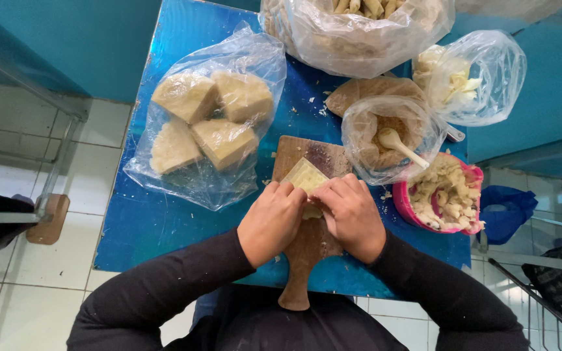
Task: The person pinches off pieces of dough and rolls and shapes them by hand on a small wooden board, then places the finished dough pieces into a plastic bag with other shaped pieces. They repeat this cycle, occasionally reaching into the dough bag for more material.
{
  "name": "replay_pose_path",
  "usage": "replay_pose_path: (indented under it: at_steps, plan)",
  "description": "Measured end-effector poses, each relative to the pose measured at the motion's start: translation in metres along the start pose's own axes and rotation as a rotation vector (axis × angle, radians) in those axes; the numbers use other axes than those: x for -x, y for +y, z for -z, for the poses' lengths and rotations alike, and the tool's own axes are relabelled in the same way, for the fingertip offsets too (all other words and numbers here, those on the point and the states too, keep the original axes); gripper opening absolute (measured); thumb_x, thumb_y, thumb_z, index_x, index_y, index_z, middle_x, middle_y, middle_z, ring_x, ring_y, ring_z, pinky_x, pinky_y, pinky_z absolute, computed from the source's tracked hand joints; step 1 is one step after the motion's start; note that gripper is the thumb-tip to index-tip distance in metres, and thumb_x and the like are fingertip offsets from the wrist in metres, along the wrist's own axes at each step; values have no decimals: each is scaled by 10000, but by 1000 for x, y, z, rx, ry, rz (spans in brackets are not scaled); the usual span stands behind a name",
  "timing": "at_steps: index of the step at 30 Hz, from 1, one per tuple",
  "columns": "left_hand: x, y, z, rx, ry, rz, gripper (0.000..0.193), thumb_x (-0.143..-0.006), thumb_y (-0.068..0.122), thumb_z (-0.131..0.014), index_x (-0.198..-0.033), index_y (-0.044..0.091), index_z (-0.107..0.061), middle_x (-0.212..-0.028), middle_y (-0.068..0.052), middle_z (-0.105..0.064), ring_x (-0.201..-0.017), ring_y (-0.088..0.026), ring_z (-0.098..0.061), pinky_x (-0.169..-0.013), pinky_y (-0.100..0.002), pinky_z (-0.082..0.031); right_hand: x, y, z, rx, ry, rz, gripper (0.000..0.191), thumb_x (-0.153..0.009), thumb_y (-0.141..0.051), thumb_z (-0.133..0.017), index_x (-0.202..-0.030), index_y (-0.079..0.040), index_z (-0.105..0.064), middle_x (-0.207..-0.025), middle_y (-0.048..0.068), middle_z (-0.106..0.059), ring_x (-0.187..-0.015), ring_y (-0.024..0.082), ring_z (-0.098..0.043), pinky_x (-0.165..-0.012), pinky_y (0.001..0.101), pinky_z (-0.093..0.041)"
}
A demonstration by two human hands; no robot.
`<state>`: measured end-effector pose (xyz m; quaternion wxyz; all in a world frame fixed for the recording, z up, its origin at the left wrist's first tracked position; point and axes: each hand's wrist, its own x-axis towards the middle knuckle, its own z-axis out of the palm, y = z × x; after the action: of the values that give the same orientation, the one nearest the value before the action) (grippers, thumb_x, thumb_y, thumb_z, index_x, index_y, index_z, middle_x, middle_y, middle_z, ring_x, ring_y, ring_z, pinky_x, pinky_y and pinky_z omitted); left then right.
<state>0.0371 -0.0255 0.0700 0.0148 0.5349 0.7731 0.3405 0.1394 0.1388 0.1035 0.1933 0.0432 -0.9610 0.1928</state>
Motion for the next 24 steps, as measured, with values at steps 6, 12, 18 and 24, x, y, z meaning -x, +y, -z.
replay_pose_path:
  at_steps: [6, 12, 18, 24]
  plan:
    - [3, -2, 4, 70, 17, 28, 107, -861, 58, -644, -959, 34, -609, -874, -140, -604, -871, -338, -585, -783, -429, -483, 1, 1, -4, 9, -35, -6, 133, -840, -109, -731, -965, -109, -685, -977, 22, -663, -960, 263, -581, -812, 406, -427]
    - [-1, -2, 5, 21, 39, 36, 63, -910, 74, -650, -917, 41, -597, -867, -145, -597, -871, -346, -578, -780, -444, -485, 1, 2, -8, 144, 40, 35, 272, -763, -53, -694, -1024, -124, -721, -1039, 39, -672, -969, 276, -575, -802, 406, -412]
    - [-4, -4, 10, 77, 111, 49, 68, -906, 52, -648, -955, 33, -606, -898, -154, -602, -881, -360, -573, -779, -456, -479, 10, -7, -6, 265, 37, 109, 337, -789, -88, -719, -1124, -111, -740, -1161, -2, -671, -1020, 223, -579, -829, 397, -417]
    - [-8, -20, 15, 89, 86, 92, 127, -858, 75, -695, -939, 40, -603, -913, -161, -615, -899, -379, -588, -795, -473, -480, -6, -8, -9, 240, 42, 30, 226, -858, -201, -747, -1072, -132, -729, -1290, 42, -663, -1011, 255, -560, -822, 412, -404]
